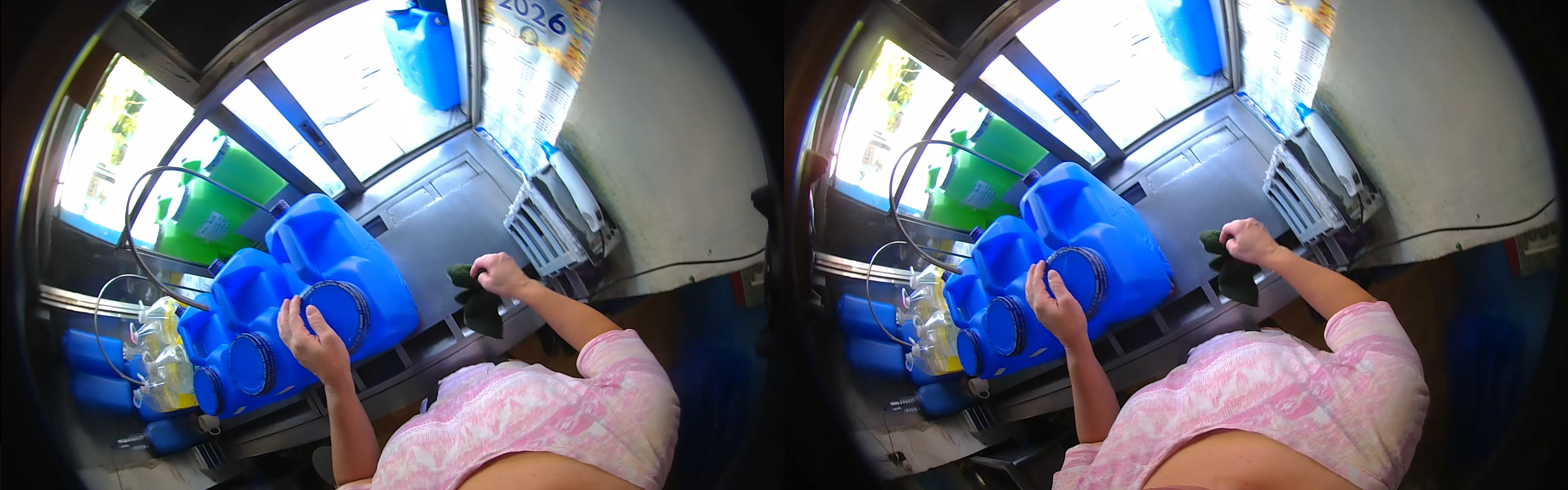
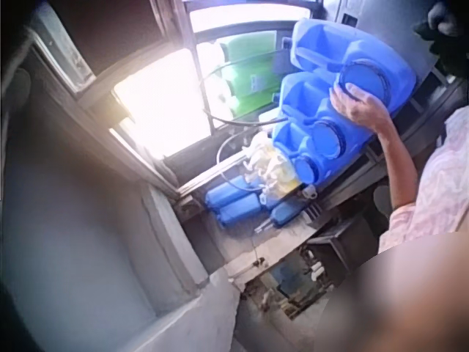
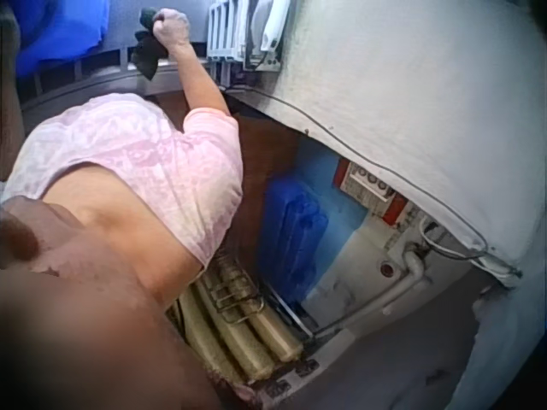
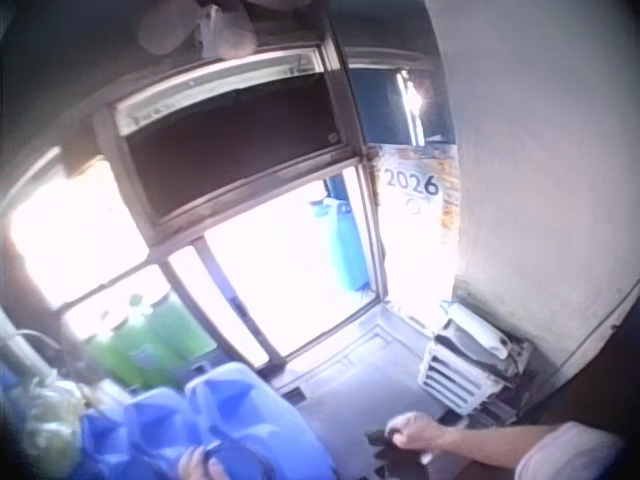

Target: The person wipes a metal counter with a green cloth, then moves several blue plastic jugs into a window recess. They wash the cloth and their hands at a sink, then return to the counter to move more jugs. The sequence shows repeated wiping, moving, and washing actions.

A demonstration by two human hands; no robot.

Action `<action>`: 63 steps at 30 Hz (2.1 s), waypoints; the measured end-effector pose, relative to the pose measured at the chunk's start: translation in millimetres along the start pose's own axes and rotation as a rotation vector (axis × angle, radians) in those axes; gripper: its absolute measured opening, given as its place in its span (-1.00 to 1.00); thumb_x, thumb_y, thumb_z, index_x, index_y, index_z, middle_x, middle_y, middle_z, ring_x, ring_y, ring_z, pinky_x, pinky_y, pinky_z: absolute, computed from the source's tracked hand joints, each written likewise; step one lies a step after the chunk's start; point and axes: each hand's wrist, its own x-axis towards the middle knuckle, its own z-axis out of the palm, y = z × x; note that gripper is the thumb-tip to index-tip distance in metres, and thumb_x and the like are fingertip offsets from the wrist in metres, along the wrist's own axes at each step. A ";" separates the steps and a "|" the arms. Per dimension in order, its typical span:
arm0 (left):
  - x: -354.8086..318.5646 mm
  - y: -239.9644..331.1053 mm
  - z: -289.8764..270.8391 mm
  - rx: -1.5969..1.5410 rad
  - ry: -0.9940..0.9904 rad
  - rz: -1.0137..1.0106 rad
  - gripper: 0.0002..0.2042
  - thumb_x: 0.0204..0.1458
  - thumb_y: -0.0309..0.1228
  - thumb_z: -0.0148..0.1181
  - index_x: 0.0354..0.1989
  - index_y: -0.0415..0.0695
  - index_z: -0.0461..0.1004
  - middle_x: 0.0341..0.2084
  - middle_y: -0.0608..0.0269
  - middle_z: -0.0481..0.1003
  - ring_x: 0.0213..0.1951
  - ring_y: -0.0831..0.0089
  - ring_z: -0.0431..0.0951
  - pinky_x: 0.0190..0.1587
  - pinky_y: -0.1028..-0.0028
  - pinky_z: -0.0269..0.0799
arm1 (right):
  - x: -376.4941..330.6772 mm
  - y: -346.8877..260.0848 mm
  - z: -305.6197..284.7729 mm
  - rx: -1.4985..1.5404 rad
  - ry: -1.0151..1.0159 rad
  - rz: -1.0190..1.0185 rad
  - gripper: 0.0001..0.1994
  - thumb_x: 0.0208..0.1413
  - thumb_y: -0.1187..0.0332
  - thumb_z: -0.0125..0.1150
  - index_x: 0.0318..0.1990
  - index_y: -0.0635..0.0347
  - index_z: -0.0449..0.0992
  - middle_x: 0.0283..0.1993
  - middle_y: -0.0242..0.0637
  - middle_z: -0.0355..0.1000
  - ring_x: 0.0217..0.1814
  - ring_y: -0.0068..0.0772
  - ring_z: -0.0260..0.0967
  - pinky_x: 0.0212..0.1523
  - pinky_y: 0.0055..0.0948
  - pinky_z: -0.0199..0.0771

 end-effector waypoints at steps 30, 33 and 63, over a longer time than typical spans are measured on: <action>4.5 15.2 -3.7 -0.035 -0.013 -0.039 -0.43 -0.03 -0.13 0.24 0.06 -0.31 0.35 0.04 -0.12 0.36 0.14 -0.04 0.32 0.16 0.10 0.23 | 465.6 -192.2 -0.7 0.189 0.585 0.186 -0.34 -0.36 0.04 0.52 -0.02 0.03 0.44 0.04 -0.20 0.32 0.08 -0.24 0.36 0.09 -0.27 0.37; 4.4 14.8 -2.9 -0.031 -0.011 0.000 -0.42 -0.02 -0.11 0.24 0.06 -0.31 0.35 0.02 -0.12 0.37 0.12 -0.02 0.34 0.15 0.10 0.25 | 471.7 -154.2 -33.9 0.215 0.661 0.220 -0.25 -0.32 0.11 0.47 0.12 0.02 0.27 0.09 -0.20 0.27 0.20 -0.24 0.22 0.21 -0.13 0.21; 21.1 19.2 -19.0 0.136 -0.402 0.278 0.02 -0.44 0.11 0.38 0.24 -0.20 0.13 0.13 -0.14 0.27 0.15 -0.08 0.29 0.20 0.00 0.13 | 466.3 57.1 -236.2 -0.246 1.056 0.423 -0.39 -0.19 -0.10 0.38 -0.11 0.13 0.32 -0.18 -0.11 0.50 -0.15 -0.02 0.49 -0.16 -0.03 0.46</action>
